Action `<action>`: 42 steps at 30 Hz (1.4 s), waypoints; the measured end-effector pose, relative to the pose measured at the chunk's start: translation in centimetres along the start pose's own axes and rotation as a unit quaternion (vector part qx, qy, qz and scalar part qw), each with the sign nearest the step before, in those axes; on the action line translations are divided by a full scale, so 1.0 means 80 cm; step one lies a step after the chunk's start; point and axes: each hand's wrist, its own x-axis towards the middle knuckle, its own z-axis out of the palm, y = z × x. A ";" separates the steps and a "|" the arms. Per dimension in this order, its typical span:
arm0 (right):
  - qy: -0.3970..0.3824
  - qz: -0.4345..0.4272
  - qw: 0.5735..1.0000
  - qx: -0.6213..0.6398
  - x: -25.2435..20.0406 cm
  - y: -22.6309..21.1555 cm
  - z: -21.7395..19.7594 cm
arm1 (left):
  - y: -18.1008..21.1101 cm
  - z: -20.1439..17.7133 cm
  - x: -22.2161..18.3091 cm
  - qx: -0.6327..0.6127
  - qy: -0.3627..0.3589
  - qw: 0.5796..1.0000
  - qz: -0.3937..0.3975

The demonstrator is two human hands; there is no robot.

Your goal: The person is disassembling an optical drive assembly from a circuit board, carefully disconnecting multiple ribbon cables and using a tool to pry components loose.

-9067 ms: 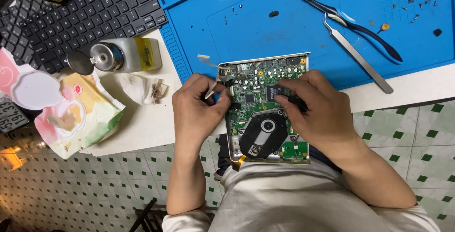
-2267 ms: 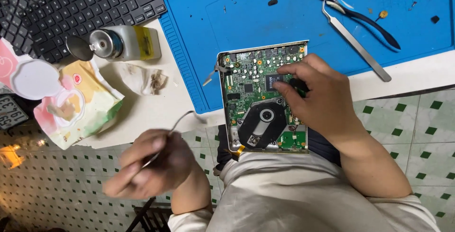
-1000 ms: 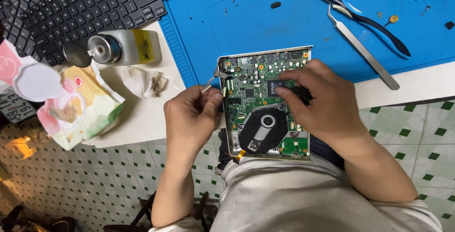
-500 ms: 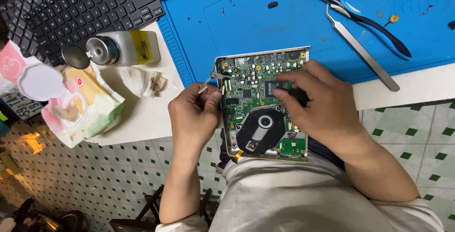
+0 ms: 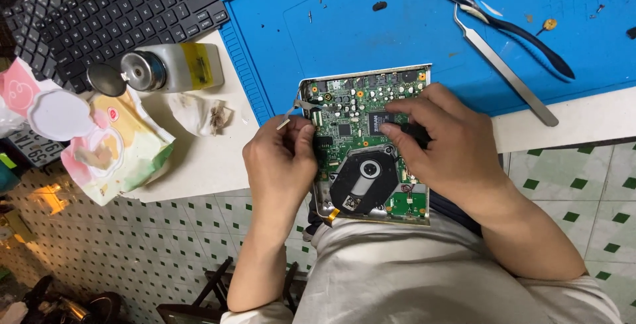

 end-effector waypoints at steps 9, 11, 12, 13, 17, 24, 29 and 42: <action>0.004 0.007 1.000 -0.012 0.001 -0.002 0.000 | -0.002 0.007 -0.016 0.017 0.067 0.995 0.066; 0.001 0.008 1.000 -0.003 0.002 -0.003 -0.002 | -0.001 0.007 -0.017 0.020 0.076 0.992 0.095; 0.001 0.009 1.000 -0.003 0.002 -0.003 -0.002 | -0.001 0.008 -0.018 0.021 0.075 0.992 0.095; 0.001 0.007 1.000 -0.001 0.002 -0.003 -0.002 | -0.002 0.009 -0.018 0.025 0.078 0.992 0.099; 0.000 0.000 1.000 -0.003 0.002 -0.001 -0.002 | -0.006 0.019 -0.016 0.073 0.122 0.978 0.151; 0.001 0.001 1.000 0.006 0.003 -0.003 -0.003 | 0.002 0.027 -0.022 0.145 0.160 0.961 0.176; 0.000 0.003 1.000 -0.004 0.002 0.000 -0.001 | 0.009 0.037 -0.026 0.203 0.217 0.934 0.196; 0.007 -0.006 1.000 -0.003 0.002 0.000 -0.001 | 0.001 0.044 -0.028 0.200 0.214 0.942 0.163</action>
